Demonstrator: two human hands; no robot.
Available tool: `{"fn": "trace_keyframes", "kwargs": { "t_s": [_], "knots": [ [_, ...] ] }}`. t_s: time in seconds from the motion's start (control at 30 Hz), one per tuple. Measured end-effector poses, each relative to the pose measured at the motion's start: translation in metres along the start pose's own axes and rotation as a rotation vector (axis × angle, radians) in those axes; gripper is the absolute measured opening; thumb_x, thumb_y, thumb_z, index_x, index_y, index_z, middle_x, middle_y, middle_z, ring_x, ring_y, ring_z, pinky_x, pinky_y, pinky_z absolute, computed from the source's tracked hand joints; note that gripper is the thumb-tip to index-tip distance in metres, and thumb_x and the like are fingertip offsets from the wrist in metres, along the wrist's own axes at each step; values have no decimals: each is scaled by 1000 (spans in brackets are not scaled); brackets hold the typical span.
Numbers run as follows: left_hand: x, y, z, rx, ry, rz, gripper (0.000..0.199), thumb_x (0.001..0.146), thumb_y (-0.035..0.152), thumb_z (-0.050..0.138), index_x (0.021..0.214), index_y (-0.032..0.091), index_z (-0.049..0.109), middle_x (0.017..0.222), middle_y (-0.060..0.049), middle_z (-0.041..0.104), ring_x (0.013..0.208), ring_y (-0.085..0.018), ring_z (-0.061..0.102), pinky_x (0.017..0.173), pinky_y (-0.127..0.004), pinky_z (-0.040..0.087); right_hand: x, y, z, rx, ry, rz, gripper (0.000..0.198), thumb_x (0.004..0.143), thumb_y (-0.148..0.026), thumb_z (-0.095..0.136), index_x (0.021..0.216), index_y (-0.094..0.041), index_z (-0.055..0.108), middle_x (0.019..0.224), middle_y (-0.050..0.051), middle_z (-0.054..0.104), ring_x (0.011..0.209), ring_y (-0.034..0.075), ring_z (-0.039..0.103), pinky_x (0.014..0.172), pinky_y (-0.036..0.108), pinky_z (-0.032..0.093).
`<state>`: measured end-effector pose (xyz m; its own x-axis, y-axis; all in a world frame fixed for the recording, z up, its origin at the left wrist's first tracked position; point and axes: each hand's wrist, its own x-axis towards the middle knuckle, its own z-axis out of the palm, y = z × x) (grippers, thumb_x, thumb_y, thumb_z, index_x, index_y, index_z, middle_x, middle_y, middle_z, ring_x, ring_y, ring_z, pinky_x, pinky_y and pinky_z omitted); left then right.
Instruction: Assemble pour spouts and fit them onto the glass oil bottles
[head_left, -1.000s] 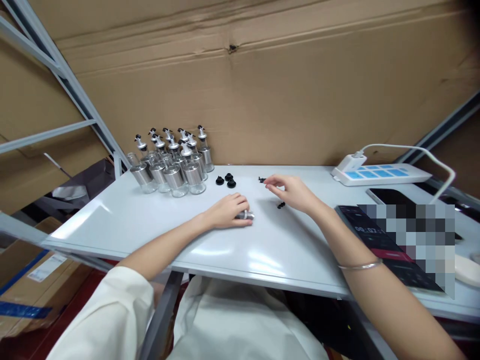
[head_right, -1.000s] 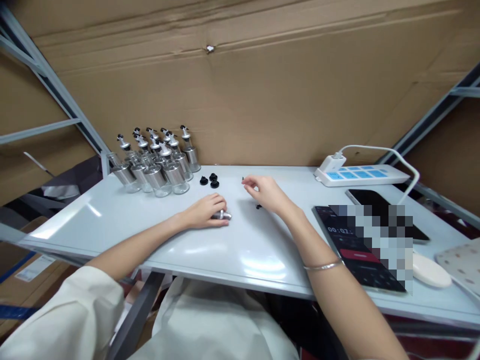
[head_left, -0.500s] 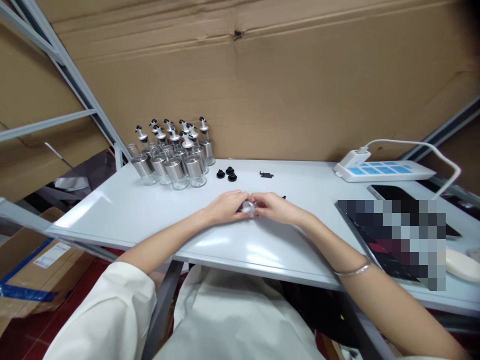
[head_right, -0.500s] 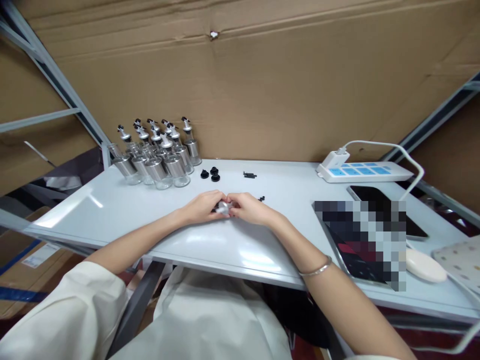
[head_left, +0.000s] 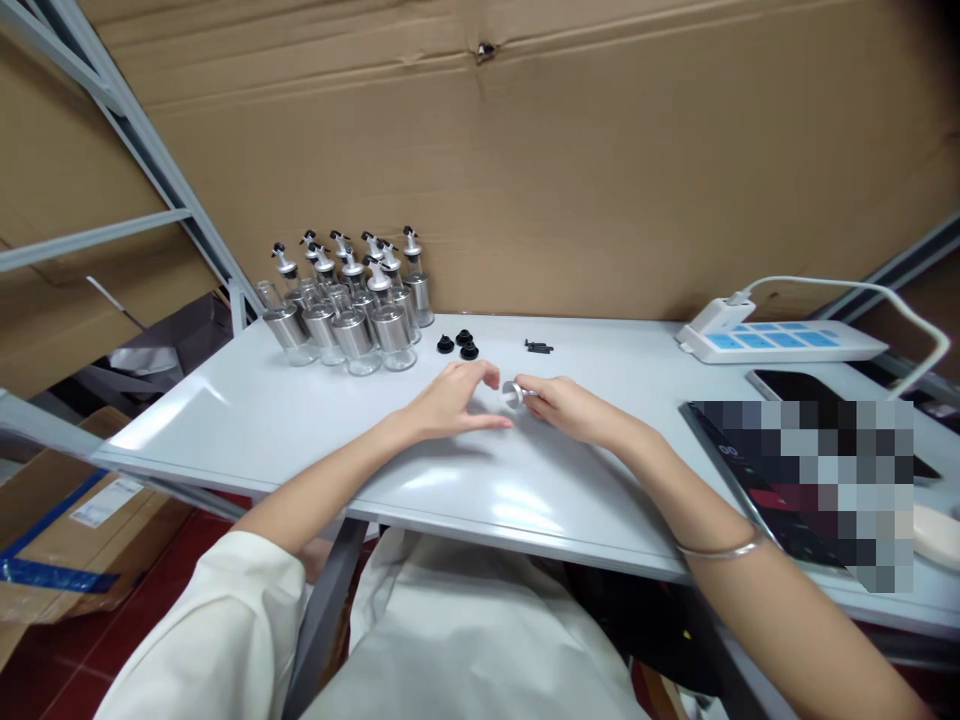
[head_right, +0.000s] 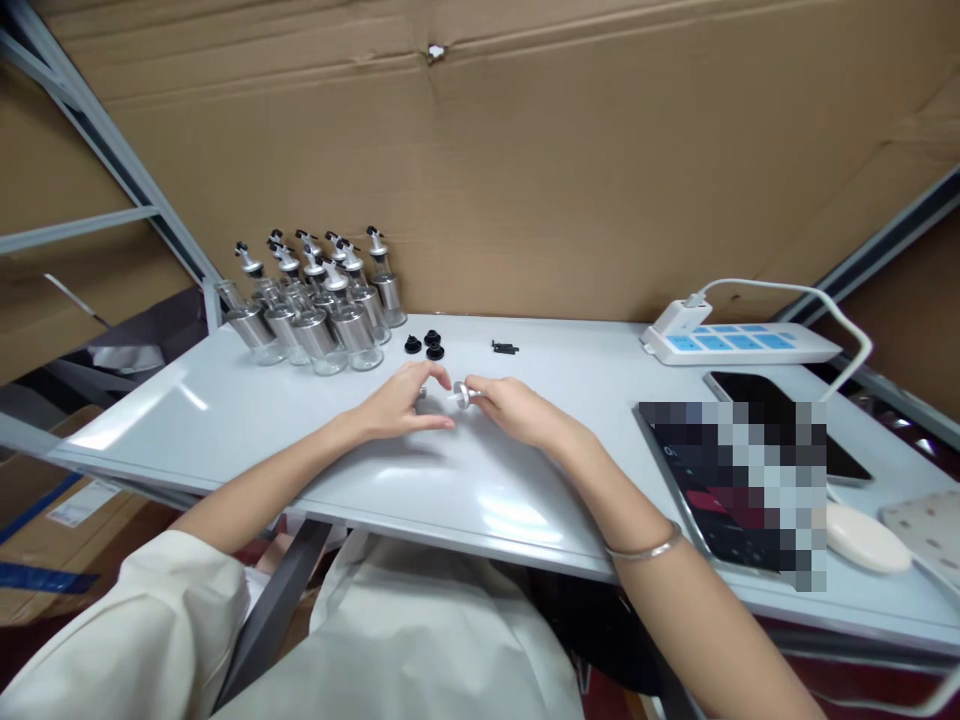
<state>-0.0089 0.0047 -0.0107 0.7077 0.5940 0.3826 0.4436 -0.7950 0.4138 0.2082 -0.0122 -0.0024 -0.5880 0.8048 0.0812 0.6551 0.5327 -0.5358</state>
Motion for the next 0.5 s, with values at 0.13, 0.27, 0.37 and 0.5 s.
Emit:
{"fn": "trace_keyframes", "kwargs": {
  "t_s": [0.13, 0.27, 0.37, 0.5],
  "knots": [
    [1, 6, 6, -24, 21, 111, 43, 84, 52, 53, 109, 17, 51, 99, -9, 61, 89, -18, 58, 85, -33, 46, -1, -5, 1, 12, -15, -49, 33, 83, -19, 33, 103, -19, 60, 67, 0, 53, 59, 15, 47, 63, 27, 37],
    [-2, 6, 9, -16, 43, 164, 42, 87, 49, 49, 110, 14, 53, 92, -8, 61, 83, -17, 58, 80, -31, 48, -1, -10, 3, 44, 0, -37, 38, 84, -18, 35, 113, -19, 58, 84, 5, 65, 66, 16, 55, 68, 29, 40],
    [-4, 4, 12, 28, 79, 204, 46, 83, 53, 54, 107, 14, 57, 94, -9, 61, 85, -18, 59, 79, -31, 49, -3, -13, 0, 83, 35, 22, 29, 83, -23, 41, 104, -17, 61, 85, 7, 67, 69, 17, 57, 67, 29, 43],
    [-5, 5, 15, 117, 133, 249, 43, 84, 55, 50, 100, 16, 60, 96, -10, 62, 89, -19, 60, 80, -34, 49, -8, -15, -14, 262, 72, 34, 28, 80, -33, 55, 101, -18, 65, 86, 7, 69, 75, 19, 60, 70, 32, 46]
  ]
}}
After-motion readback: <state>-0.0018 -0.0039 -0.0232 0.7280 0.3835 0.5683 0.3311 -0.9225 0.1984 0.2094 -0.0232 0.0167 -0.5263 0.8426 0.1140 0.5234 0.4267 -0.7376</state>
